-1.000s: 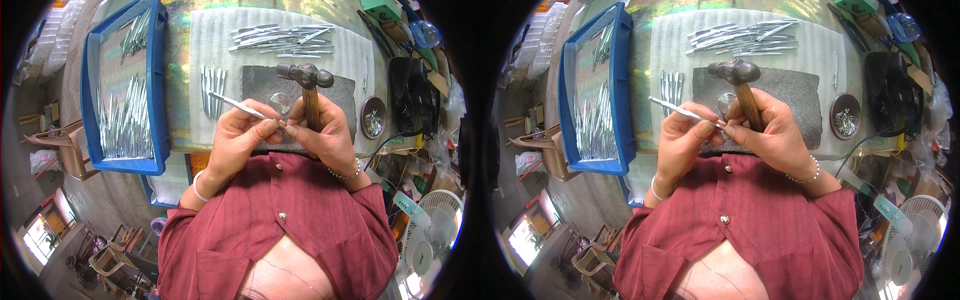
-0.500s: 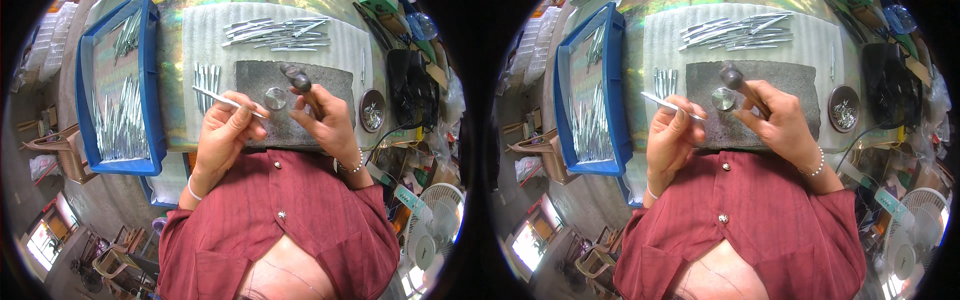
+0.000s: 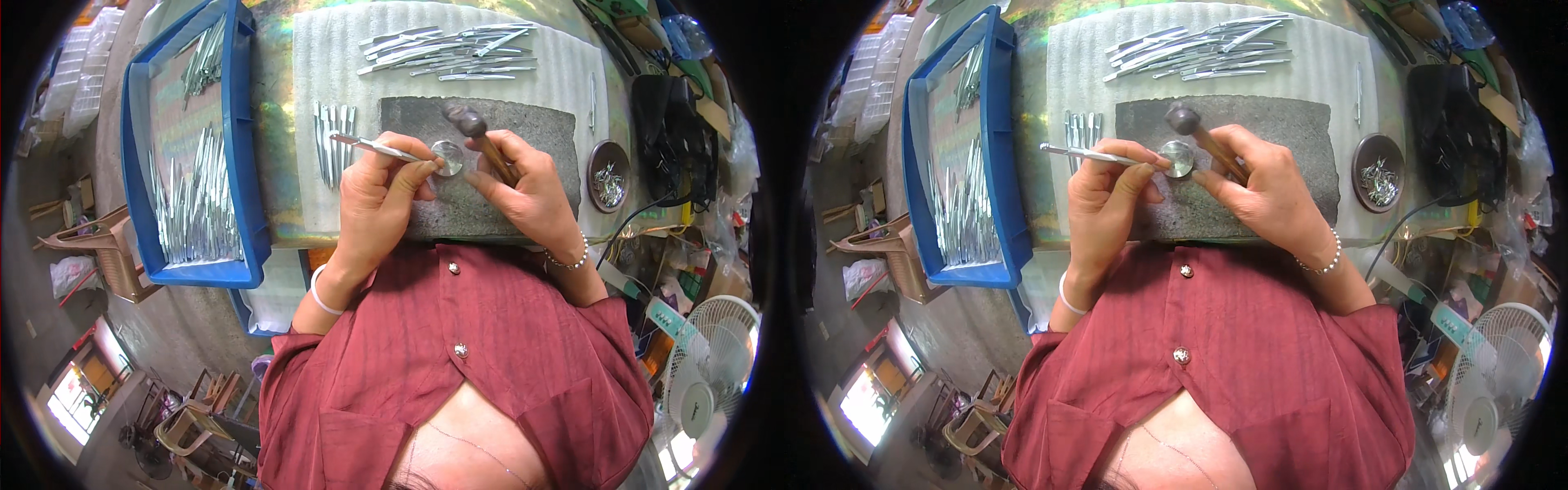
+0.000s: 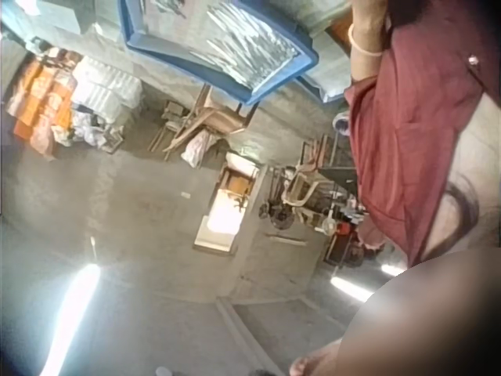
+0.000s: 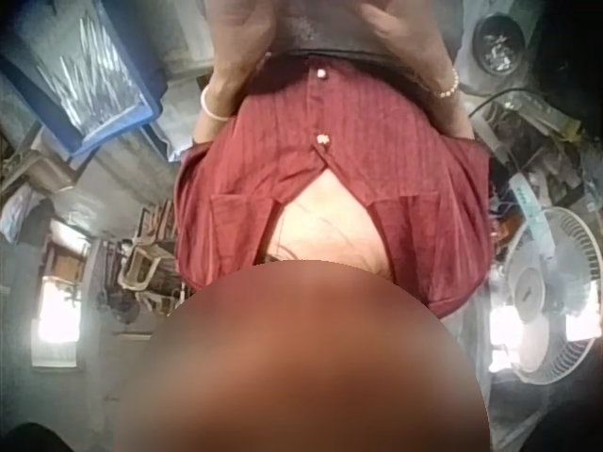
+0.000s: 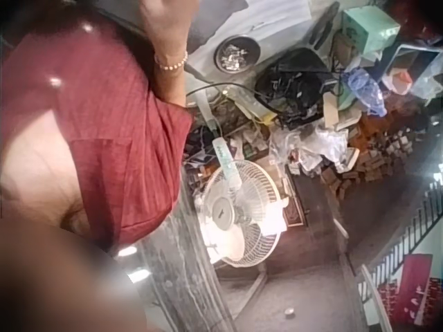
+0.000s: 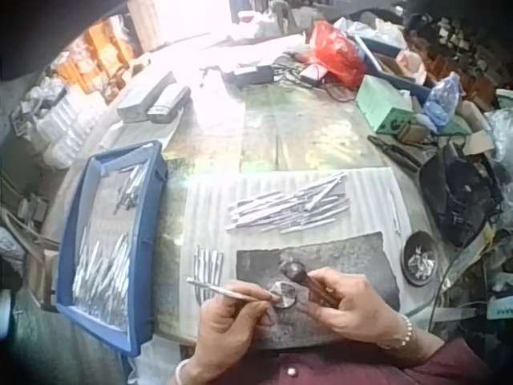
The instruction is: Hammering and assembling small metal components at a workbench.
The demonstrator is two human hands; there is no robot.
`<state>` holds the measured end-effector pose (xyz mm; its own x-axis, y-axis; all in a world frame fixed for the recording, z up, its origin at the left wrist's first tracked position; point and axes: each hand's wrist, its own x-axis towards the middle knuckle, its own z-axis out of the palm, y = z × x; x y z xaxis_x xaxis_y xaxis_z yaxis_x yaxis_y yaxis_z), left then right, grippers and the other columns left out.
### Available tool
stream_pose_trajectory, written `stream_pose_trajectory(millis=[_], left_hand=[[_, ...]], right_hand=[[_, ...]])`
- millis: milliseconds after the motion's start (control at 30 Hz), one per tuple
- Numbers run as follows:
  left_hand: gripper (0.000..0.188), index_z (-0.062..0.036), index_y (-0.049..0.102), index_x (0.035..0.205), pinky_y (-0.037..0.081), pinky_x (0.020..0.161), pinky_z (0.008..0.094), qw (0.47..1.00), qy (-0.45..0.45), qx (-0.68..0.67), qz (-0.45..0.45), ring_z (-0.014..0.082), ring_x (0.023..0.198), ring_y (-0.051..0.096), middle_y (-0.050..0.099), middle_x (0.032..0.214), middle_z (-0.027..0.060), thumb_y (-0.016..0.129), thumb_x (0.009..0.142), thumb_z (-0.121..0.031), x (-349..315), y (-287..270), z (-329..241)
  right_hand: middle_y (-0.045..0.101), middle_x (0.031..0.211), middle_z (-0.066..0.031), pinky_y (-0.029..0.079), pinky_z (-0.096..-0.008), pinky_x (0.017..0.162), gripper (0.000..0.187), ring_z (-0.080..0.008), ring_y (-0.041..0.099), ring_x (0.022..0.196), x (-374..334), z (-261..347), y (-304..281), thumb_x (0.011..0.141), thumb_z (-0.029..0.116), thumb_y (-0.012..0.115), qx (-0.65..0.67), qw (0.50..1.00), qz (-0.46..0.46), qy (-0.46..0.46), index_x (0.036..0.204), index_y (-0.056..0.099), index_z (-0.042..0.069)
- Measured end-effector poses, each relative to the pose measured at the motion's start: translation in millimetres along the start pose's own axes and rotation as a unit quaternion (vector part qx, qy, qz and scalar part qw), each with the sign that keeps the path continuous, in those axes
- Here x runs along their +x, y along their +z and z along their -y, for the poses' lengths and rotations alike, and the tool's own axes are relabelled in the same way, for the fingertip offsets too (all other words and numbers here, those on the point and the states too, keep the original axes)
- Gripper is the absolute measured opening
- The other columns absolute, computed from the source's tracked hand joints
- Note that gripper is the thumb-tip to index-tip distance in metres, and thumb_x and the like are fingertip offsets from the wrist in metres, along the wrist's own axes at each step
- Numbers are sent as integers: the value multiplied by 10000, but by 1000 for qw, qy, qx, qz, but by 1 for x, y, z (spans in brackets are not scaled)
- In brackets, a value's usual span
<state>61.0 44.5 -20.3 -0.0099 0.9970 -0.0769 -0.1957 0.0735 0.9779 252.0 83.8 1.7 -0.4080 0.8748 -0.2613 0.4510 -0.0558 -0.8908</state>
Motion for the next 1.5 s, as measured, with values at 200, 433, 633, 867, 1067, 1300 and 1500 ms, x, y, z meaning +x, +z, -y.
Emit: stream_pose_trajectory(millis=[200,433,633,867,1067,1300,1500], left_hand=[[58,5,586,888,468,570,202,999,13,50,-7,72,637,573,612,783,27,574,858,53,2,4,3],[93,-2,594,965,493,683,199,995,21,96,23,93,752,601,616,910,53,551,887,26,2,4,0],[91,-2,579,971,503,690,207,993,22,115,24,102,762,613,613,912,57,540,894,25,1,4,-1],[75,1,567,971,510,679,217,990,27,136,22,110,747,615,606,912,62,528,907,8,1,5,0],[62,8,557,892,486,575,221,991,45,127,-7,100,645,614,596,765,48,544,867,62,4,11,1],[104,1,572,923,503,628,265,946,136,294,27,149,714,624,607,822,84,542,851,70,6,7,-1],[249,-64,556,915,483,519,353,856,247,452,38,273,644,605,553,788,88,562,690,43,6,15,-6]], right_hand=[[486,657,16,359,-225,530,199,-48,424,593,-3,-7,-1,819,95,658,53,997,-43,-19,974,587,-8],[488,644,9,362,-229,526,184,-50,427,584,-2,-8,-2,821,87,650,61,997,-37,-24,966,589,-9],[502,643,1,371,-230,529,175,-49,437,583,-1,-9,-1,822,76,643,66,997,-38,-32,963,586,-10],[511,644,-6,394,-238,550,173,-58,458,596,-2,-9,0,819,70,643,64,997,-40,-35,960,584,-11],[494,750,37,376,-183,604,195,-23,446,681,-4,-7,-5,828,60,651,63,998,-17,1,1002,591,-6],[524,799,14,369,-168,570,213,-20,450,631,0,-15,-1,874,62,601,34,997,-31,-59,1069,562,-13],[560,760,25,358,-179,456,262,-11,443,552,-7,14,0,924,83,545,282,955,-15,-90,1167,498,-2]])
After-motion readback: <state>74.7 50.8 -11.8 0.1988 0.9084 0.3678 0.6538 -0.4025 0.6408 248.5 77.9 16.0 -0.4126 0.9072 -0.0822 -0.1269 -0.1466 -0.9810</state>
